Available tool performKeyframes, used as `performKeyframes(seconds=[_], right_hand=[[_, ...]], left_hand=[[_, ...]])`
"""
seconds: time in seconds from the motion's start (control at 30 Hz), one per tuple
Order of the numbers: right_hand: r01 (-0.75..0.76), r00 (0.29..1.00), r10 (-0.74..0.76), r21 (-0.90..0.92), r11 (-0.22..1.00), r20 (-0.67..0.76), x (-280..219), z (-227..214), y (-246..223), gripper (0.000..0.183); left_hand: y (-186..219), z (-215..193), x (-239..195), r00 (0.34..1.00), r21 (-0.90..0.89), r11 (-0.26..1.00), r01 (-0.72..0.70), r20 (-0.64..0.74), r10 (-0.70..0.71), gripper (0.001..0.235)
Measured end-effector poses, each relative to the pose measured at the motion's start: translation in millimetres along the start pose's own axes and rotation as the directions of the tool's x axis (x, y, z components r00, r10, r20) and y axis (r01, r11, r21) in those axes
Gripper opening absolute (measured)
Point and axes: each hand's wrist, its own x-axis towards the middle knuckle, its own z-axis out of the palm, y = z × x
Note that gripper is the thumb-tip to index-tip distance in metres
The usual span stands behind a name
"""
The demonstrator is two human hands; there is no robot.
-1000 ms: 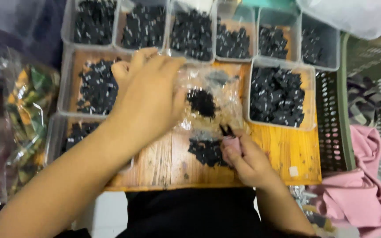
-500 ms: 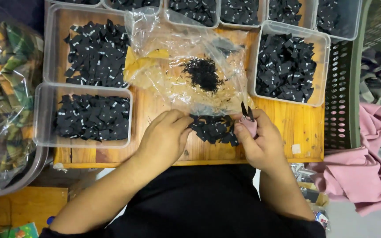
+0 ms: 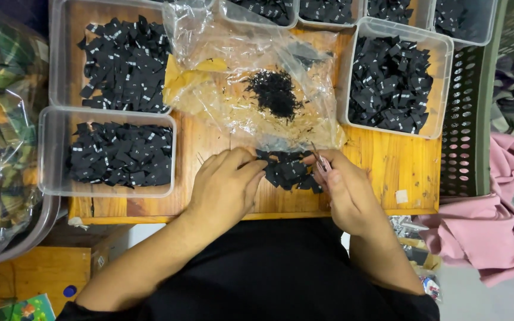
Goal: Trimming excess material from small black components using snips and sorting them into plastic bins.
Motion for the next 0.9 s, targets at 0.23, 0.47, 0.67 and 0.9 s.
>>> performKeyframes(seconds=[0.23, 0.47, 0.67, 0.9], right_hand=[[-0.065, 0.995, 0.078, -0.171, 0.983, 0.066, -0.4, -1.5, 4.8, 0.045], [-0.041, 0.998, 0.042, -0.043, 0.998, 0.035, -2.3, 1.4, 16.1, 0.048], [-0.014, 0.998, 0.015, -0.014, 1.000, 0.067, 2.0, 6.7, 21.7, 0.048], [0.045, 0.998, -0.045, 0.009, 0.999, 0.036, 11.9, 21.1, 9.8, 0.039]], left_hand=[[-2.9, 5.1, -2.7, 1.000, 0.019, 1.000, 0.011, 0.010, -0.012, 0.010], [4.1, -11.5, 10.8, 0.976, -0.249, 0.947, 0.201, 0.128, -0.174, 0.003], [13.2, -23.4, 29.8, 0.813, -0.661, 0.509, 0.552, 0.290, -0.505, 0.014], [18.9, -29.8, 46.2, 0.837, -0.870, 0.319, 0.375, 0.170, -0.520, 0.014]])
